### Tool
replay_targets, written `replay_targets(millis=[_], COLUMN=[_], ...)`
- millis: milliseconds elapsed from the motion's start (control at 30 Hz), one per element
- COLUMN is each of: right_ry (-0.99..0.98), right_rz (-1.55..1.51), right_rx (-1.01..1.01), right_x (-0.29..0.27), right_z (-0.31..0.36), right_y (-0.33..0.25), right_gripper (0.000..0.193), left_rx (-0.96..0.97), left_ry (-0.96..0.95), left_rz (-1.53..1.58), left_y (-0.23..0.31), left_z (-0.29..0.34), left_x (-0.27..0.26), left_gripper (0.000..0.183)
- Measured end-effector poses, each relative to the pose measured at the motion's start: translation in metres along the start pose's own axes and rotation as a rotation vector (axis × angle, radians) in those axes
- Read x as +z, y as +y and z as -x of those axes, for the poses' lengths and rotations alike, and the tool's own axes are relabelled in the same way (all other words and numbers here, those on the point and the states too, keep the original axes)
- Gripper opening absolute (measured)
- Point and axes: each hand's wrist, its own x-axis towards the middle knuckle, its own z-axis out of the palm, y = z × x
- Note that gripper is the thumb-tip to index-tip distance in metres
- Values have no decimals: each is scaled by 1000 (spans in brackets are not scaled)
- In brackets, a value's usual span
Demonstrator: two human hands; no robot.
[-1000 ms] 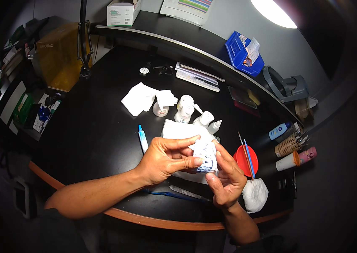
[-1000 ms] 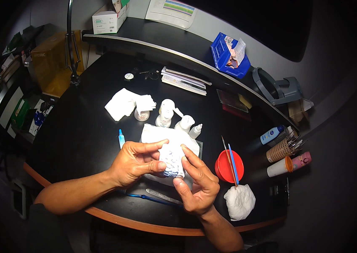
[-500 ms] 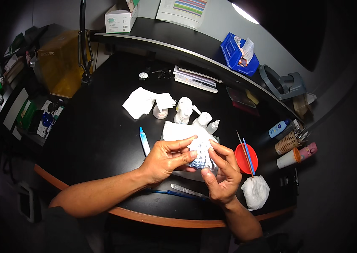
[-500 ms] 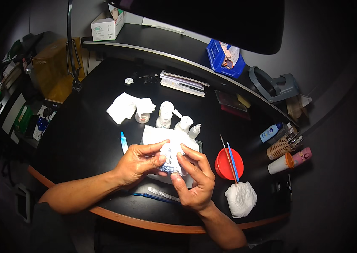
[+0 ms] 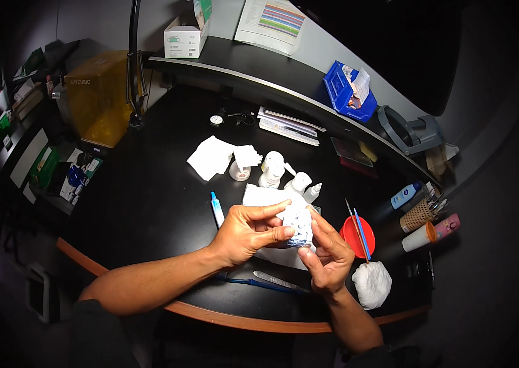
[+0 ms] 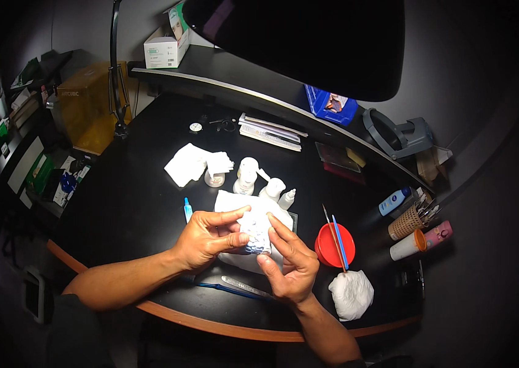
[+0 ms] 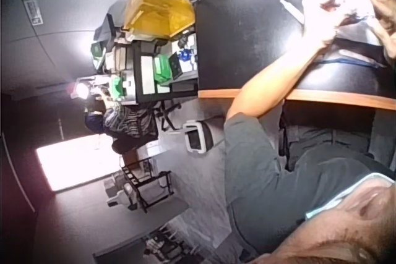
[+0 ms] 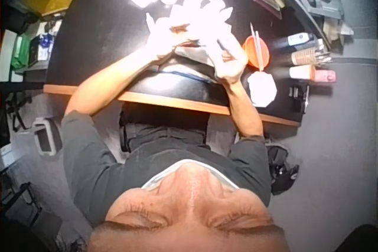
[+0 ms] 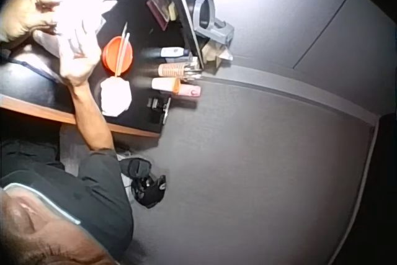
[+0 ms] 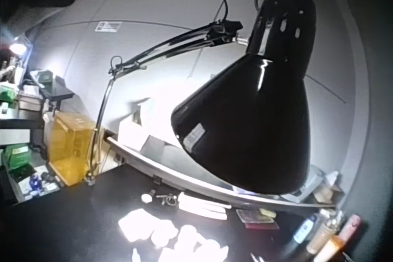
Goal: The person handles a blue dental retainer and a white dental model, separating them and then using a metal dental tool to adjust or clean the retainer. The person repeatedly inspects the retainer and model, rotating them in hand and using the tool on specific areas of the retainer.
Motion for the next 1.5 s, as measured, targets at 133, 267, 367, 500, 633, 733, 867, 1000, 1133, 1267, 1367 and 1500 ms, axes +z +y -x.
replay_targets(millis=[133,267,367,500,633,733,867,1000,1133,1267,1367,1500], right_ry=[2,-3,5,4,27,65,69,63,69,81,88,92], right_rz=[5,24,12,86,93,78,109,136,115,142,191,242], right_rx=[1,-53,-43,-68,-60,-42,-42,-45,-41,-44,-56,-74], right_x=[0,2,3,3,4,4,5,6,6,5,5,5], right_z=[1,2,4,1,4,5,4,4,6,8,9,9], right_y=[1,0,-2,-4,-4,-3,-4,-3,1,2,0,-2], right_gripper=[50,51,51,51,51,52,52,51,52,52,50,47], left_rx=[-5,-116,-129,-165,-216,-234,-250,-209,-165,-122,-71,-26], left_ry=[16,9,2,-33,-43,-51,-47,-58,-54,-62,-53,-54], left_rz=[7,91,136,153,128,144,140,160,144,118,18,-40], left_y=[2,8,10,11,14,12,12,12,11,10,13,14], left_z=[1,0,1,-1,0,-1,-2,-2,-3,-5,-5,-5], left_x=[-1,4,5,3,2,0,0,-1,-1,-3,-3,-4], left_gripper=[51,49,47,45,45,45,45,44,44,45,41,36])
